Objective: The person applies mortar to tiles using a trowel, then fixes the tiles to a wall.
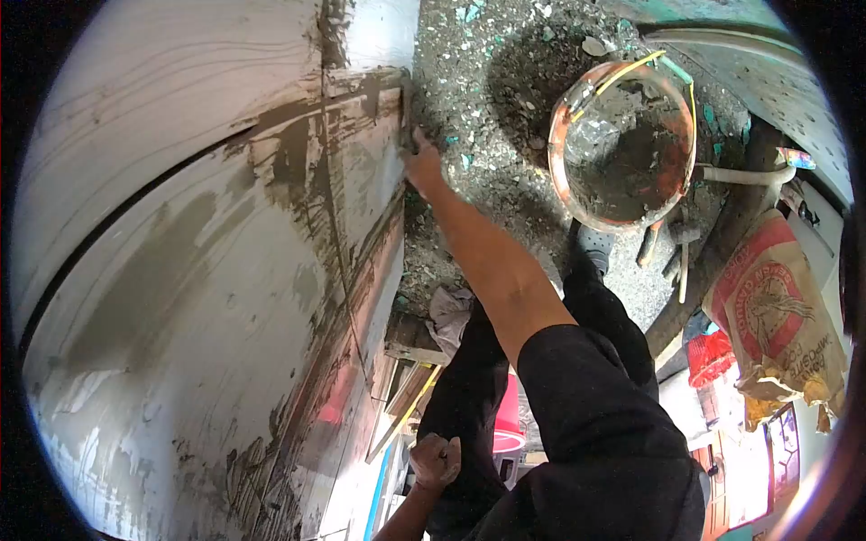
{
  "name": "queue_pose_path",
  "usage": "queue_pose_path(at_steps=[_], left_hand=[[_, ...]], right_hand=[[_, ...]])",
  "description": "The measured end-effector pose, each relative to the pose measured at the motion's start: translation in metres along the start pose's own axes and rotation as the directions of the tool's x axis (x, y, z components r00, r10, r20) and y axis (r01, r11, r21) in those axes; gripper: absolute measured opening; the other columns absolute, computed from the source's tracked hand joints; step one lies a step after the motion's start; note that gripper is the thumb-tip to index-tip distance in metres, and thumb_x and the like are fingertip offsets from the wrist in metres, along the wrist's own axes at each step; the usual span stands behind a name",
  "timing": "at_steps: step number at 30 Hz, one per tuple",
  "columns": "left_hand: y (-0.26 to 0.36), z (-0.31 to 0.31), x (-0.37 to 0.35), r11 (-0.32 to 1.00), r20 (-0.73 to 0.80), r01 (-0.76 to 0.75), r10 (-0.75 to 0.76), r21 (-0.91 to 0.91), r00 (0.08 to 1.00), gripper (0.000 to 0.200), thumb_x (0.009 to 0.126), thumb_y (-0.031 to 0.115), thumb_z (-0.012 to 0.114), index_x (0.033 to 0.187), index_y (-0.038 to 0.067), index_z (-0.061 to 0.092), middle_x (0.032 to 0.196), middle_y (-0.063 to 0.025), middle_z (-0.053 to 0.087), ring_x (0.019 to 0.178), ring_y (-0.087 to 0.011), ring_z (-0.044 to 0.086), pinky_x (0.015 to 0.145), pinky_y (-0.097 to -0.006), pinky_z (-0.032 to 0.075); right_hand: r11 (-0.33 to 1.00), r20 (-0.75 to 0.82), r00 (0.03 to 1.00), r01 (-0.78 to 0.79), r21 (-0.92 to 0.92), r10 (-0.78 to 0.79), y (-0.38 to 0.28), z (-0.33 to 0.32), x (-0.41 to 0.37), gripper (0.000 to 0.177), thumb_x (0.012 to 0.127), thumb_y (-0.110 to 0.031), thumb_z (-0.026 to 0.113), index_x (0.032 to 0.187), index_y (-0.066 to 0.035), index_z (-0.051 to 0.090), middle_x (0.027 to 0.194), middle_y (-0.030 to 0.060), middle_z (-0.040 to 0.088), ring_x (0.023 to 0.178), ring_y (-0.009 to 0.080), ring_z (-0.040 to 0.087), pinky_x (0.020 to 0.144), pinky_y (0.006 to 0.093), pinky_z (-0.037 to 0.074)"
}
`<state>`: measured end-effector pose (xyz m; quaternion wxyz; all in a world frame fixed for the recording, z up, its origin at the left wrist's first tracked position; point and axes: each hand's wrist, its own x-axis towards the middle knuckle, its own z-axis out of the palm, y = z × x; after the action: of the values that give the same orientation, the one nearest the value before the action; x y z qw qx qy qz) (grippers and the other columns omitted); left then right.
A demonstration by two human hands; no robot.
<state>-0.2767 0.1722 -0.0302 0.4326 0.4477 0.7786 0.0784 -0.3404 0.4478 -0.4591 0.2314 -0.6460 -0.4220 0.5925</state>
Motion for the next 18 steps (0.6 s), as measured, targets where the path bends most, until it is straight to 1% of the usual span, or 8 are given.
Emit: queue_pose_path(at_steps=[1,2,5,8,10,12,15,18], left_hand=[[0.005,0.000,0.004,0.999,-0.012,0.023,-0.023,-0.023,1.000,0.031,0.065,-0.002,0.062,0.054,0.011,0.036,0.049,-0.0039,0.035,0.038,-0.0201,0.038,0.034,-0.0314,0.028],[0.007,0.000,0.008,0.998,-0.028,0.040,-0.041,-0.043,0.999,0.031,0.065,-0.002,0.062,0.054,0.012,0.037,0.049,-0.0036,0.035,0.038,-0.0200,0.038,0.035,-0.0313,0.028],[0.011,0.000,0.008,0.999,0.011,-0.002,0.002,-0.048,1.000,0.031,0.066,0.000,0.063,0.053,0.011,0.037,0.049,-0.0047,0.036,0.038,-0.0207,0.038,0.035,-0.0314,0.028],[0.000,0.008,0.005,0.993,0.017,-0.122,0.122,0.006,0.992,0.038,0.063,0.001,0.065,0.048,0.011,0.032,0.044,-0.0040,0.032,0.034,-0.0194,0.034,0.033,-0.0301,0.025],[0.011,0.006,0.012,0.999,0.008,-0.045,0.046,-0.026,0.999,0.038,0.063,0.002,0.065,0.048,0.011,0.032,0.044,-0.0043,0.031,0.034,-0.0195,0.034,0.033,-0.0302,0.026],[0.014,0.006,0.014,0.999,-0.004,-0.012,0.012,-0.049,1.000,0.038,0.063,0.002,0.066,0.048,0.011,0.032,0.044,-0.0047,0.031,0.034,-0.0199,0.035,0.033,-0.0302,0.026],[0.013,0.010,0.012,0.998,0.002,-0.036,0.036,-0.060,0.999,0.037,0.063,0.003,0.067,0.050,0.010,0.033,0.044,-0.0056,0.032,0.035,-0.0207,0.036,0.033,-0.0304,0.027],[0.022,0.006,0.020,0.996,0.027,-0.082,0.083,-0.038,0.996,0.035,0.064,0.003,0.066,0.051,0.009,0.034,0.045,-0.0066,0.033,0.036,-0.0219,0.037,0.034,-0.0312,0.028]], right_hand=[[0.998,-0.001,0.998,0.064,-0.011,-0.064,-0.013,-0.008,-0.013,0.062,0.074,-0.021,0.061,0.126,-0.001,0.036,0.112,0.0264,0.049,0.100,0.0371,0.049,0.087,0.0369,0.038],[0.976,0.250,0.947,-0.216,0.038,0.200,-0.024,-0.028,-0.030,0.059,0.074,-0.021,0.060,0.124,-0.001,0.038,0.110,0.0266,0.049,0.101,0.0354,0.049,0.088,0.0364,0.038],[0.908,0.243,0.945,-0.290,0.301,0.220,-0.043,-0.078,-0.067,0.056,0.075,-0.019,0.058,0.124,0.000,0.039,0.097,0.0236,0.056,0.087,0.0342,0.055,0.076,0.0375,0.045],[0.864,0.261,0.920,-0.372,0.340,0.294,-0.039,-0.105,-0.039,0.051,0.078,-0.019,0.054,0.122,0.001,0.040,0.078,0.0167,0.059,0.067,0.0290,0.058,0.062,0.0343,0.049],[0.942,0.178,0.950,-0.287,0.176,0.256,-0.048,-0.109,0.001,0.037,0.081,-0.022,0.051,0.109,0.001,0.050,0.064,0.0101,0.055,0.051,0.0224,0.051,0.049,0.0322,0.045],[0.934,0.384,0.872,-0.352,0.058,0.305,-0.058,-0.114,0.040,0.029,0.079,-0.017,0.052,0.104,-0.001,0.055,0.062,0.0045,0.049,0.049,0.0150,0.046,0.040,0.0312,0.039],[0.889,0.436,0.801,-0.457,0.003,0.410,-0.079,-0.112,0.073,0.021,0.078,-0.018,0.053,0.090,-0.002,0.059,0.058,0.0047,0.047,0.046,0.0148,0.045,0.039,0.0310,0.037],[0.847,0.464,0.754,-0.531,0.013,0.465,-0.113,-0.125,0.076,0.018,0.077,-0.020,0.055,0.085,-0.004,0.058,0.057,0.0047,0.047,0.046,0.0151,0.046,0.038,0.0318,0.036]])
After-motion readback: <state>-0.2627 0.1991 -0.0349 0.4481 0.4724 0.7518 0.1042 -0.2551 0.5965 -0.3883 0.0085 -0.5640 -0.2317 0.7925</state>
